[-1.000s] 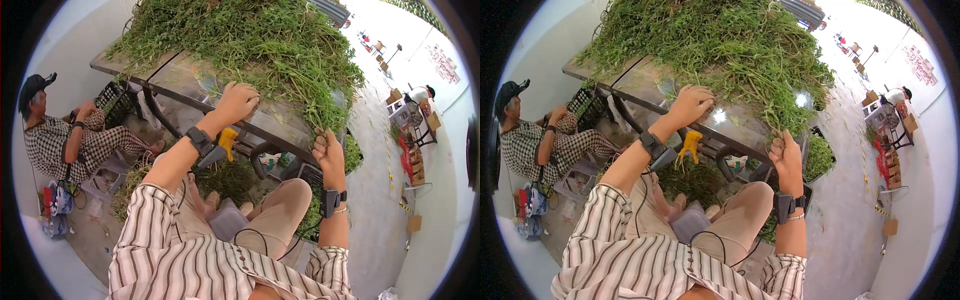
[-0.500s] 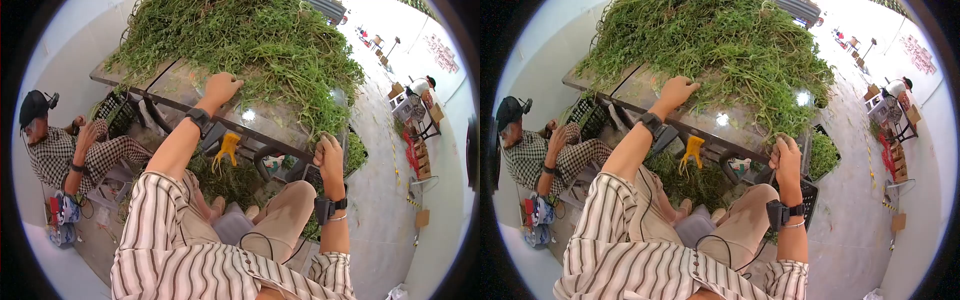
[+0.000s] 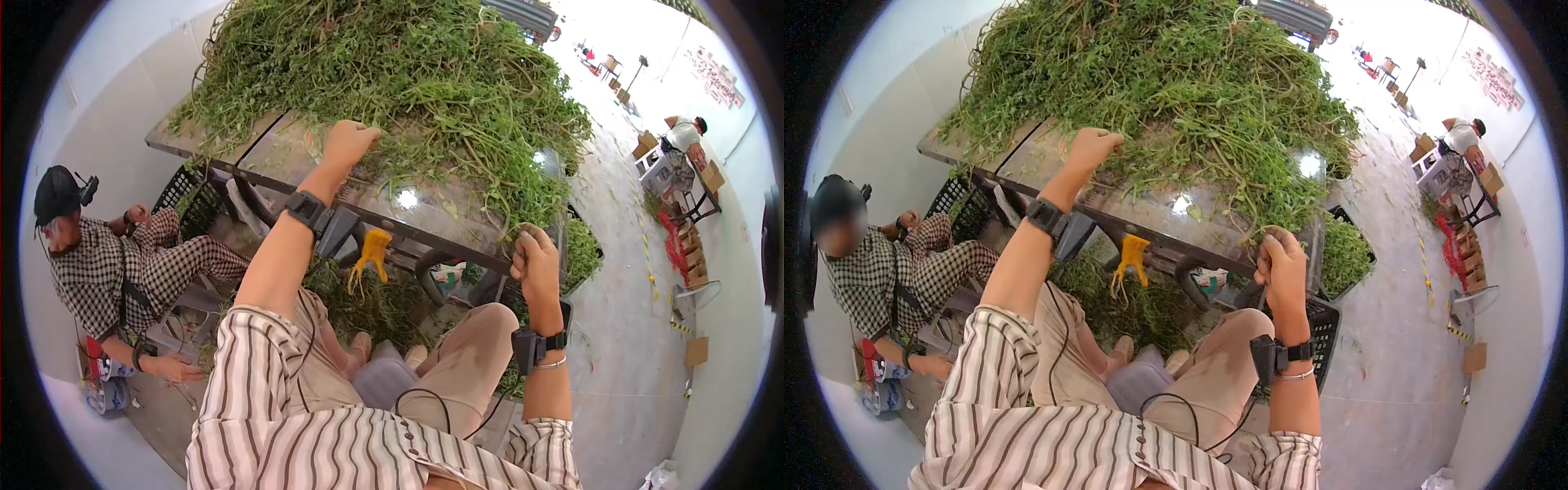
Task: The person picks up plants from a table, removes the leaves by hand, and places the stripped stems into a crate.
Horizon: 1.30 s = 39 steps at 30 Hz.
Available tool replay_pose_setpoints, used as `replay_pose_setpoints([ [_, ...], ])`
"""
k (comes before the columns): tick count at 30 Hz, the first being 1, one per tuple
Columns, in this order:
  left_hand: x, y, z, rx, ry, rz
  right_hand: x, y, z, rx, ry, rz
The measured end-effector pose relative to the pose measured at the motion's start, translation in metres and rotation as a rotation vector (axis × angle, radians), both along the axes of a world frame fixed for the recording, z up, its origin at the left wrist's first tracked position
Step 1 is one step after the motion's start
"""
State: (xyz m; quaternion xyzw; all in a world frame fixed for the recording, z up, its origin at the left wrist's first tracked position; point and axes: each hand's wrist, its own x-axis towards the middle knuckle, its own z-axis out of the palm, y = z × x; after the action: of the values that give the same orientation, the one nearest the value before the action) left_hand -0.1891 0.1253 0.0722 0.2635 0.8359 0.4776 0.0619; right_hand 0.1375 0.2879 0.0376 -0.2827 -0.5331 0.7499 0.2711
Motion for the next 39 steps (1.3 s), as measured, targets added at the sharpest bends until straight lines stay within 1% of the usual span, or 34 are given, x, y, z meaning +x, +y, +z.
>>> replay_pose_setpoints([
  [1,0.007,-0.005,0.007,0.099,-0.059,-0.021,0.000,0.001,0.000,0.000,0.001,0.002],
  [2,0.008,-0.007,0.006,0.098,-0.057,-0.019,0.000,0.001,-0.001,-0.009,0.002,0.007],
  [4,0.012,-0.013,0.004,0.211,-0.054,-0.103,-0.001,0.000,0.000,-0.017,0.004,0.013],
  [8,0.050,-0.027,0.011,0.287,-0.090,-0.101,0.000,-0.002,-0.001,0.009,0.008,0.001],
  [10,0.065,-0.032,0.011,0.401,-0.208,-0.060,0.000,-0.002,-0.004,0.019,0.011,0.014],
  [14,0.083,-0.034,-0.002,0.407,-0.225,-0.093,0.001,-0.002,-0.005,0.050,0.006,0.021],
  [17,0.100,-0.040,-0.006,0.382,-0.298,-0.142,0.002,-0.003,-0.005,0.046,0.019,0.026],
  [19,0.120,-0.046,-0.002,0.372,-0.456,-0.233,0.002,-0.002,-0.005,0.042,0.027,0.036],
  [20,0.128,-0.045,-0.005,0.367,-0.460,-0.237,0.001,-0.001,-0.005,0.044,0.032,0.031],
  [22,0.140,-0.043,-0.013,0.550,-0.514,-0.189,0.002,-0.001,-0.008,0.044,0.036,0.022],
  [24,0.144,-0.043,-0.018,0.586,-0.521,-0.185,0.003,0.001,-0.009,0.049,0.047,0.031],
  [26,0.151,-0.042,-0.009,0.659,-0.432,-0.108,0.004,-0.001,-0.007,0.060,0.042,0.025],
  [27,0.149,-0.042,-0.005,0.659,-0.433,-0.110,0.005,-0.001,-0.007,0.069,0.039,0.024],
  [29,0.137,-0.040,0.006,0.708,-0.308,-0.054,0.005,-0.001,-0.010,0.070,0.046,0.028],
  [30,0.131,-0.036,0.003,0.710,-0.306,-0.053,0.005,0.000,-0.010,0.073,0.054,0.037],
  [32,0.120,-0.029,-0.008,0.490,-0.421,-0.224,0.005,-0.002,-0.008,0.080,0.040,0.035],
  [33,0.121,-0.030,-0.001,0.492,-0.419,-0.226,0.005,-0.002,-0.008,0.082,0.023,0.026],
  [35,0.124,-0.033,0.009,0.684,-0.368,-0.148,0.005,0.001,-0.010,0.064,0.042,0.018],
  [36,0.128,-0.032,0.006,0.677,-0.376,-0.158,0.006,0.001,-0.011,0.054,0.057,0.023],
  [38,0.137,-0.032,0.000,0.406,-0.298,-0.262,0.005,0.001,-0.008,0.064,0.050,0.018],
  [39,0.141,-0.032,-0.002,0.411,-0.297,-0.258,0.004,0.001,-0.007,0.067,0.042,0.017],
])
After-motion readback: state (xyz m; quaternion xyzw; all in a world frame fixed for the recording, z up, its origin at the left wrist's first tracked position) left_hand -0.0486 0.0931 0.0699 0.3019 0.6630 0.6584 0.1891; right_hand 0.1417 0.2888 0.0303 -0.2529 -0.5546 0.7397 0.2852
